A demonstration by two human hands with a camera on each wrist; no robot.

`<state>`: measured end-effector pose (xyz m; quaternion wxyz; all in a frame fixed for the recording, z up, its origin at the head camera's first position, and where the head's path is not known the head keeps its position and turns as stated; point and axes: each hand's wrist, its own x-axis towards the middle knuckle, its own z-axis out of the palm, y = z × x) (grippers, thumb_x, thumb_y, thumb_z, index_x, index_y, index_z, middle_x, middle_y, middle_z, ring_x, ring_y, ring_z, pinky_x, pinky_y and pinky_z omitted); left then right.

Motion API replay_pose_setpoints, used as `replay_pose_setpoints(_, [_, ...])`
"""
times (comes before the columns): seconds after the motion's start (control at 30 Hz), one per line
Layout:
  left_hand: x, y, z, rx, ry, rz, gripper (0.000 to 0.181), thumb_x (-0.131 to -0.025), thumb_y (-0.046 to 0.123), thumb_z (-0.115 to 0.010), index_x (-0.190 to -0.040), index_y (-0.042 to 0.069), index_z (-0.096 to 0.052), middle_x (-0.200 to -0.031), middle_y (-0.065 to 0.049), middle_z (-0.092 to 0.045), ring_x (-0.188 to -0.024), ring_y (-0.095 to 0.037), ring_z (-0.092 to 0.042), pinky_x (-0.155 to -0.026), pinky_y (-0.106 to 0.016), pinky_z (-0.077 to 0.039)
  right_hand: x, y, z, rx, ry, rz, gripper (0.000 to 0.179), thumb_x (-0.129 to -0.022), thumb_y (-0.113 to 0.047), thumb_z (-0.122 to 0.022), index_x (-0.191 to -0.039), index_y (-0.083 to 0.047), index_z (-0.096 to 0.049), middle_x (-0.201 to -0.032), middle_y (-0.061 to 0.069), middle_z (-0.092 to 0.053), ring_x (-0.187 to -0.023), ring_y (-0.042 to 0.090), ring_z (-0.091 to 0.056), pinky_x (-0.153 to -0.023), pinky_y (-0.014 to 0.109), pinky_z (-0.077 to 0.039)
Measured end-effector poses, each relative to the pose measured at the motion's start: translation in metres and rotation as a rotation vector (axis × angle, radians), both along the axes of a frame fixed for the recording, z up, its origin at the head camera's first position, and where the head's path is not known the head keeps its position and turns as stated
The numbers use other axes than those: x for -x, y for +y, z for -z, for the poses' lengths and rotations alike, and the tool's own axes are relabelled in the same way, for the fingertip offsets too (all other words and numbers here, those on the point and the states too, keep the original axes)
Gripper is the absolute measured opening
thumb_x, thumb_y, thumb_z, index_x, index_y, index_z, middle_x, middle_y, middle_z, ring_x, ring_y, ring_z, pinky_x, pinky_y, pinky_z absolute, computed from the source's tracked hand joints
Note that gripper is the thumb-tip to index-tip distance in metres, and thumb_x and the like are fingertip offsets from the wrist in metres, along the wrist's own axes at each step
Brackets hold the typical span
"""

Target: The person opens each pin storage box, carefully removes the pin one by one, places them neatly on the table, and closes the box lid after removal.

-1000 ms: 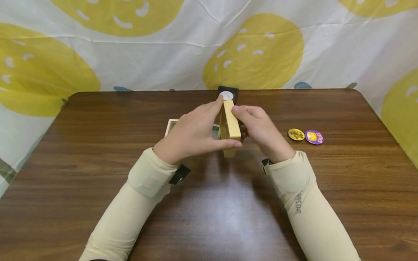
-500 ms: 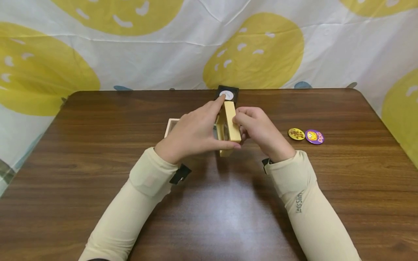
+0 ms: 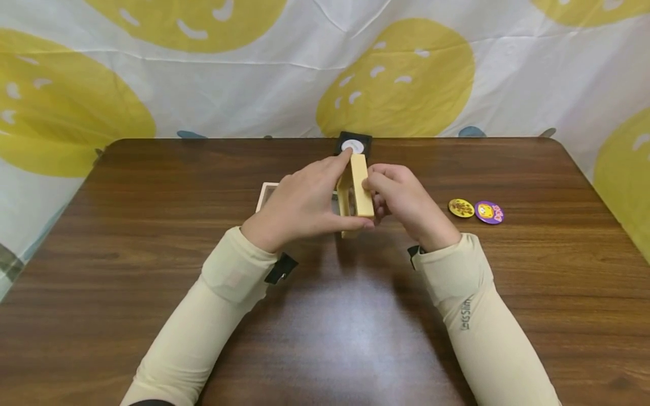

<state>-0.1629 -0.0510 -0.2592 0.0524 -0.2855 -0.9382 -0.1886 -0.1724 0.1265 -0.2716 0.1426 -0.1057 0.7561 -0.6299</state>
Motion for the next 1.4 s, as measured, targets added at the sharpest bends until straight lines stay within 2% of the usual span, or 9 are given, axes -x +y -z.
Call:
replay_pose_setpoints(0.13, [0.000, -0.001, 0.000, -0.006, 0.025, 0.013, 0.091, -0.072, 0.058, -0.072, -0.142, 0.013, -0.034, -0.112, 0.000, -0.059, -0.093, -0.016, -0.055, -0.074, -0.042, -0.053, 0.000, -0.001, 0.000, 0.009, 0.015, -0.001, 0.015, -0.091, -0.010, -0.042, -0.082, -0.002, -0.050, -0.053, -0.005, -0.051, -0.047, 0.007, -0.050, -0.049, 0.025, -0.047])
replay_pose_setpoints(0.37, [0.000, -0.003, 0.001, -0.004, 0.023, 0.031, 0.095, -0.075, 0.052, -0.071, -0.148, 0.009, -0.027, -0.125, -0.003, -0.057, -0.097, -0.018, -0.056, -0.077, -0.044, -0.054, 0.000, -0.001, 0.000, 0.008, 0.040, 0.001, 0.015, -0.093, -0.010, -0.047, -0.081, -0.002, -0.049, -0.054, -0.003, -0.050, -0.049, 0.008, -0.051, -0.051, 0.025, -0.048])
replay_pose_setpoints(0.5, [0.000, -0.003, 0.002, -0.004, 0.015, 0.056, 0.086, -0.079, 0.034, -0.068, -0.149, 0.009, -0.026, -0.128, -0.005, -0.057, -0.103, -0.019, -0.056, -0.080, -0.043, -0.053, 0.000, 0.000, 0.001, 0.001, 0.059, 0.005, 0.012, -0.093, -0.010, -0.050, -0.084, -0.001, -0.050, -0.057, -0.003, -0.053, -0.051, 0.009, -0.053, -0.052, 0.025, -0.049])
replay_pose_setpoints(0.63, [0.000, -0.002, 0.003, -0.005, 0.019, 0.071, 0.074, -0.078, 0.024, -0.063, -0.145, 0.010, -0.034, -0.113, -0.004, -0.060, -0.096, -0.018, -0.057, -0.074, -0.040, -0.052, -0.001, 0.000, 0.001, -0.019, 0.091, 0.017, 0.011, -0.092, -0.010, -0.055, -0.086, -0.001, -0.053, -0.061, -0.004, -0.057, -0.055, 0.008, -0.054, -0.052, 0.024, -0.048])
replay_pose_setpoints(0.77, [0.000, -0.002, 0.003, -0.014, 0.040, 0.035, 0.055, -0.084, 0.030, -0.062, -0.134, 0.014, -0.045, -0.090, 0.000, -0.060, -0.077, -0.017, -0.057, -0.061, -0.036, -0.050, -0.002, -0.001, 0.001, -0.049, 0.112, 0.012, 0.012, -0.091, -0.011, -0.059, -0.086, 0.000, -0.056, -0.064, -0.005, -0.060, -0.056, 0.008, -0.055, -0.053, 0.025, -0.048])
replay_pose_setpoints(0.87, [0.000, -0.002, 0.003, -0.008, 0.066, -0.008, 0.050, -0.086, 0.023, -0.059, -0.133, 0.014, -0.048, -0.081, 0.000, -0.060, -0.067, -0.018, -0.055, -0.053, -0.036, -0.047, -0.002, -0.002, 0.000, -0.066, 0.116, -0.008, 0.013, -0.092, -0.011, -0.058, -0.090, 0.001, -0.058, -0.066, -0.005, -0.060, -0.057, 0.009, -0.057, -0.054, 0.025, -0.048])
replay_pose_setpoints(1.1, [0.002, -0.004, 0.002, -0.056, 0.106, -0.074, 0.045, -0.083, 0.009, -0.054, -0.128, 0.013, -0.053, -0.093, -0.003, -0.066, -0.068, -0.022, -0.057, -0.054, -0.039, -0.047, -0.005, -0.003, -0.004, -0.109, 0.125, -0.067, 0.022, -0.094, -0.013, -0.055, -0.100, 0.007, -0.060, -0.066, -0.003, -0.058, -0.057, 0.009, -0.053, -0.056, 0.024, -0.047])
replay_pose_setpoints(1.23, [0.003, -0.004, 0.002, -0.112, 0.141, -0.111, 0.041, -0.082, 0.004, -0.051, -0.122, 0.014, -0.056, -0.100, -0.003, -0.067, -0.073, -0.023, -0.058, -0.058, -0.042, -0.049, -0.008, -0.001, -0.007, -0.107, 0.160, -0.091, 0.020, -0.093, -0.012, -0.056, -0.094, 0.007, -0.061, -0.060, -0.003, -0.054, -0.054, 0.010, -0.051, -0.055, 0.024, -0.047])
replay_pose_setpoints(1.4, [0.005, -0.004, 0.002, -0.210, 0.204, -0.200, 0.035, -0.079, -0.001, -0.049, -0.106, 0.014, -0.065, -0.092, -0.004, -0.069, -0.077, -0.024, -0.059, -0.061, -0.041, -0.048, -0.010, 0.002, -0.011, -0.056, 0.232, -0.059, 0.017, -0.092, -0.011, -0.057, -0.086, 0.005, -0.061, -0.056, -0.005, -0.046, -0.050, 0.009, -0.043, -0.049, 0.026, -0.040])
